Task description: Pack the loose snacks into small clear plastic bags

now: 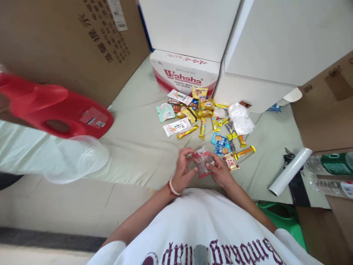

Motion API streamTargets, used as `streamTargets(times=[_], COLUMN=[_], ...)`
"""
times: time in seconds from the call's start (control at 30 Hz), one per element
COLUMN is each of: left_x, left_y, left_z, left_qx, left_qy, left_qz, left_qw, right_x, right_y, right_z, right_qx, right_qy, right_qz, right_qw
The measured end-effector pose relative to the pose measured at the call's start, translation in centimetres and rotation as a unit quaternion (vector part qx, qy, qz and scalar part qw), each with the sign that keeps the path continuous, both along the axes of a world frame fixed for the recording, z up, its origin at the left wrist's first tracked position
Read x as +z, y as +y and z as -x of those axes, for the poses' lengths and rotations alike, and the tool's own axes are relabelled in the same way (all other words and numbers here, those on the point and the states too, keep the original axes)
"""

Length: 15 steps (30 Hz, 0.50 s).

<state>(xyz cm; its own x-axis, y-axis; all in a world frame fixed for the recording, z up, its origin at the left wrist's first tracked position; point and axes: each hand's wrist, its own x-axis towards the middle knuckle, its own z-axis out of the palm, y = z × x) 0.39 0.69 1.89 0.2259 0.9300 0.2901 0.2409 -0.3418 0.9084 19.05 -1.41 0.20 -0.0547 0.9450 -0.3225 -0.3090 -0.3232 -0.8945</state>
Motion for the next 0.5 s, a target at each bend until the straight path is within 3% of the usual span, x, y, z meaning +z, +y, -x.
streamTargets(times=[0.07,0.13,0.2,0.27,0.37,0.5], left_x=[0.1,-0.6,-1.9,-3.4,-5.3,-7.1], left_y=[-0.1,-0.5,-1.1,-1.9,-3.4,-4.4], left_z=[1.8,4.3,7.0,9.1,10.5,9.8], left_qx=[0.03,0.094,0.164,0.207,0.23,0.204], left_qy=[-0.04,-0.009,0.059,0.141,0.265,0.331], left_qz=[0.023,0.048,0.061,0.071,0.057,-0.031], left_qw=[0.998,0.994,0.983,0.965,0.935,0.921], right_x=[0.8,1.8,2.6,3.0,2.4,0.5], right_y=[0.5,2.0,4.2,7.0,11.6,18.1], right_z=[-3.9,-9.5,-16.1,-22.4,-29.4,-34.0], right_qx=[-0.094,-0.234,-0.385,-0.518,-0.58,-0.605], right_qy=[-0.012,-0.022,-0.034,-0.055,-0.073,-0.095], right_qz=[-0.016,-0.045,-0.049,0.044,0.108,0.137], right_qw=[0.995,0.971,0.921,0.852,0.804,0.779])
